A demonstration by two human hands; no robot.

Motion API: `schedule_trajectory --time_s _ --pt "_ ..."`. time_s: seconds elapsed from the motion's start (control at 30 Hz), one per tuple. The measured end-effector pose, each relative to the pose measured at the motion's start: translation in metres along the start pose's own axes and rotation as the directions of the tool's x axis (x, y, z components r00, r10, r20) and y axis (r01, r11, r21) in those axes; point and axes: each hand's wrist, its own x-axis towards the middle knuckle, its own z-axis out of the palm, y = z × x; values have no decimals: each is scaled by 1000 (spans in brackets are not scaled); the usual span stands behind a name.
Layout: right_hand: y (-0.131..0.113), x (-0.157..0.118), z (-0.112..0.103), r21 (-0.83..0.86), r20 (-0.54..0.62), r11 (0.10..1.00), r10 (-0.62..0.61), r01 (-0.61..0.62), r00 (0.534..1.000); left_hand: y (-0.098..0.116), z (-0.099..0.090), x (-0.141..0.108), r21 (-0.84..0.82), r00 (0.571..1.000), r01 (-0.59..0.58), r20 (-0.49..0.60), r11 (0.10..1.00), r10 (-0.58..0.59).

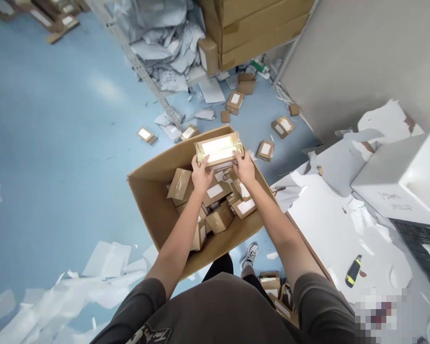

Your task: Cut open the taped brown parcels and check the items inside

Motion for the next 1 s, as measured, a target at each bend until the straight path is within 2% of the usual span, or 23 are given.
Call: schedule_trajectory --time_s 0.13,0.23,0.3,0.37,0.43,0.5,0.57,0.67,0.73,0.8,0.83,0.9,1.0 --pt "16 -52 -62 8 -144 990 137 -138 980 63 -12 -24 -48 988 -152 18 987 153" --pt "45 -101 -104 35 -224 964 263 -262 938 118 0 -45 -68 962 -262 68 963 266" --pt "72 -141 -129 52 -265 939 342 -341 902 157 19 -64 -86 932 -333 120 939 341" --pt "103 -188 -150 63 -298 904 422 -423 856 196 46 -89 -109 890 -401 191 910 415" --pt "136 -241 -166 72 -311 853 512 -517 801 234 80 -119 -135 826 -467 284 874 486" --pt "168 -297 -177 84 -298 782 610 -617 734 268 117 -153 -162 746 -527 384 835 545" --pt "197 -353 -180 98 -273 706 697 -701 663 297 157 -188 -188 660 -575 468 796 588" --pt "237 -429 -171 131 -228 603 791 -787 568 329 217 -239 -219 543 -623 570 751 617" --pt "260 -470 -159 161 -184 543 837 -824 515 341 254 -269 -222 473 -641 640 734 606" --pt "278 -502 -145 190 -120 498 867 -846 483 346 282 -294 -211 419 -660 694 721 586" --pt "285 -515 -138 205 -87 486 873 -849 479 347 293 -303 -201 407 -669 707 716 578" --pt "294 -533 -126 231 -35 489 868 -841 495 346 306 -317 -167 414 -686 711 708 569" --pt "300 -546 -117 257 -5 537 832 -804 554 342 309 -326 -103 448 -718 689 688 570"
